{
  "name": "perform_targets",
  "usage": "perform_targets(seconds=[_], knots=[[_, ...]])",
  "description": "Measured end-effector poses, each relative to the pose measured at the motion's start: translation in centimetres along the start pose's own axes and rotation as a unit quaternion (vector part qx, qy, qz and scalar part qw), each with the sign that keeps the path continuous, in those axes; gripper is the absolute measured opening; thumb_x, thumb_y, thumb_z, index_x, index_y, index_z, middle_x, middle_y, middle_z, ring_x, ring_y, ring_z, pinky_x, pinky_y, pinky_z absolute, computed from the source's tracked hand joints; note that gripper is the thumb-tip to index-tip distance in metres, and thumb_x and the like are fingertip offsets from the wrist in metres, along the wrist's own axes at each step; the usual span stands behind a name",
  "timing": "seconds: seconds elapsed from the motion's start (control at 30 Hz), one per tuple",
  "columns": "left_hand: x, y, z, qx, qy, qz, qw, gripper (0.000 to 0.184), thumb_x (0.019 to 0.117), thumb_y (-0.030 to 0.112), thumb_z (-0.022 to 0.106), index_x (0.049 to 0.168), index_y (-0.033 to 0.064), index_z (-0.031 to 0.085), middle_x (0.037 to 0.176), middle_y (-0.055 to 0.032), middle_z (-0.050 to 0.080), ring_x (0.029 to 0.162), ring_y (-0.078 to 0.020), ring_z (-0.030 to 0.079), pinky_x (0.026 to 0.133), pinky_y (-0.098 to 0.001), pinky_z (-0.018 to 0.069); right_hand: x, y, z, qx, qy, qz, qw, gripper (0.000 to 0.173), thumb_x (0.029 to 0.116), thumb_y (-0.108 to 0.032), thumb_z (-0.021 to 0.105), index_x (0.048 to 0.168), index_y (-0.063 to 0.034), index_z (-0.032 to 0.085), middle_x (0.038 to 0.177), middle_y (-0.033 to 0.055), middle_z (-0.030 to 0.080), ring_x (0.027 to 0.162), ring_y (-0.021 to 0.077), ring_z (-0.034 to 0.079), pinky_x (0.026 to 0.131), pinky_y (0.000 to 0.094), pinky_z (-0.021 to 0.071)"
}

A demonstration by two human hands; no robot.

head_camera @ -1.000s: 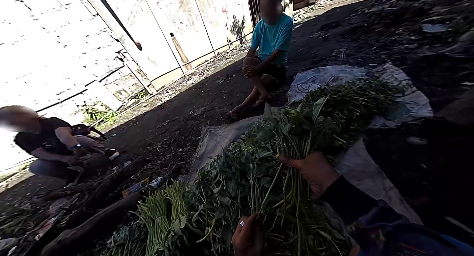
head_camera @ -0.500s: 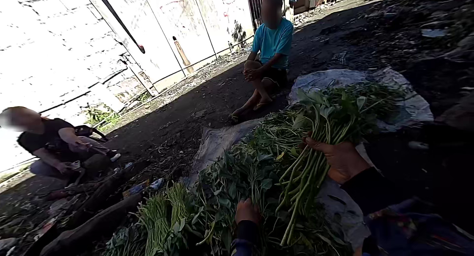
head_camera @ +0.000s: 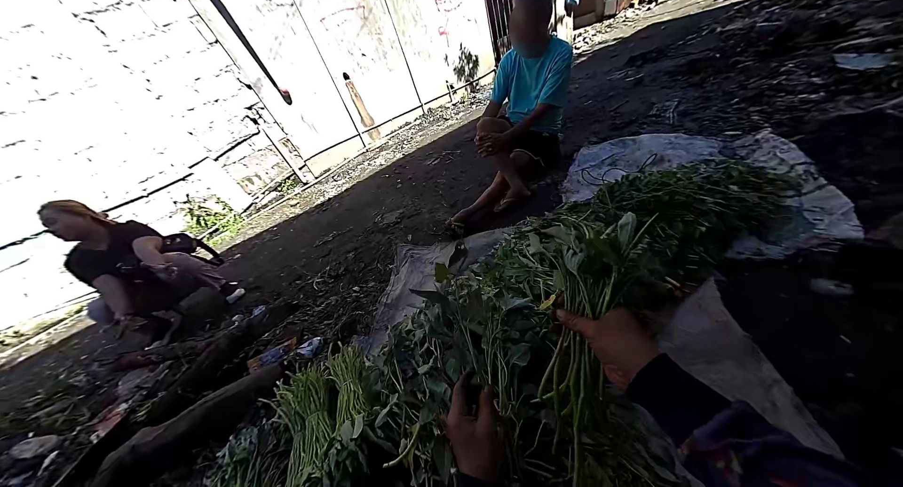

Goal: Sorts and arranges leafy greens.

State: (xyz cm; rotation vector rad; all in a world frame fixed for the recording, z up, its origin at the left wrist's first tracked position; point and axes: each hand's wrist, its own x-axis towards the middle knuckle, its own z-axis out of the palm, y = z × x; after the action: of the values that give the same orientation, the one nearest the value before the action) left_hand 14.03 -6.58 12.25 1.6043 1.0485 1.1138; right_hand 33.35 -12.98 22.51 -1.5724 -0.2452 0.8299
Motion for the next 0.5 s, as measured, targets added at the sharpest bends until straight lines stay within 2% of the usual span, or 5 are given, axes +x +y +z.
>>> perform_targets(seconds=[0.13, 0.2, 0.33, 0.43, 0.5], knots=[[-0.6, 1.2, -0.2, -0.111, -0.027, -0.126, 0.985, 0.043, 0.0980, -0.003, 0.043, 0.141, -0.0091, 0.045, 0.103, -0.0145, 0.065, 0.074, -0.0135, 0.068, 0.069, -0.0302, 0.0602, 0.2, 2.7, 2.0, -0.023, -0.016, 0.033, 0.999, 0.028, 0.0977, -0.011, 0.071, 0.122, -0.0004, 0.060, 0.095, 0.0091, 0.074, 0.086, 0.0167, 0.073, 0.082, 0.0323, 0.0580], [-0.3, 1.1, -0.5, -0.145, -0.021, -0.175, 0.974, 0.038, 0.0959, -0.002, 0.041, 0.133, -0.0074, 0.046, 0.092, -0.0094, 0.061, 0.063, -0.0112, 0.062, 0.058, -0.0274, 0.0556, 0.3, 3.6, 2.5, -0.029, -0.024, 0.046, 0.998, 0.028, 0.0975, -0.010, 0.071, 0.122, -0.0007, 0.061, 0.098, 0.0107, 0.074, 0.087, 0.0181, 0.073, 0.082, 0.0333, 0.0585], [0.3, -0.3, -1.3, -0.093, -0.018, -0.174, 0.980, 0.019, 0.1026, 0.018, 0.061, 0.098, -0.0012, 0.059, 0.065, -0.0018, 0.052, 0.047, -0.0077, 0.045, 0.047, -0.0249, 0.0442, 0.0, 4.5, 3.1, -0.041, -0.040, 0.064, 0.996, 0.031, 0.0967, -0.008, 0.071, 0.125, -0.0014, 0.060, 0.101, 0.0110, 0.073, 0.085, 0.0183, 0.073, 0.079, 0.0331, 0.0596], [0.4, -0.2, -1.4, 0.023, -0.016, -0.138, 0.990, 0.035, 0.1049, 0.027, 0.058, 0.079, 0.0033, 0.061, 0.059, 0.0011, 0.047, 0.048, -0.0084, 0.044, 0.050, -0.0290, 0.0430, -0.1, 5.1, 2.9, -0.032, -0.033, 0.057, 0.997, 0.031, 0.0958, -0.005, 0.071, 0.125, 0.0001, 0.059, 0.101, 0.0127, 0.072, 0.083, 0.0203, 0.073, 0.078, 0.0347, 0.0607], [0.2, 0.9, -1.5, 0.128, -0.030, -0.111, 0.985, 0.043, 0.1064, 0.031, 0.054, 0.079, 0.0001, 0.066, 0.061, -0.0046, 0.052, 0.057, -0.0167, 0.051, 0.061, -0.0406, 0.0463, -0.2, 5.4, 2.7, -0.028, -0.034, 0.041, 0.998, 0.032, 0.0962, -0.004, 0.070, 0.126, 0.0013, 0.058, 0.101, 0.0135, 0.073, 0.083, 0.0216, 0.074, 0.078, 0.0367, 0.0613]])
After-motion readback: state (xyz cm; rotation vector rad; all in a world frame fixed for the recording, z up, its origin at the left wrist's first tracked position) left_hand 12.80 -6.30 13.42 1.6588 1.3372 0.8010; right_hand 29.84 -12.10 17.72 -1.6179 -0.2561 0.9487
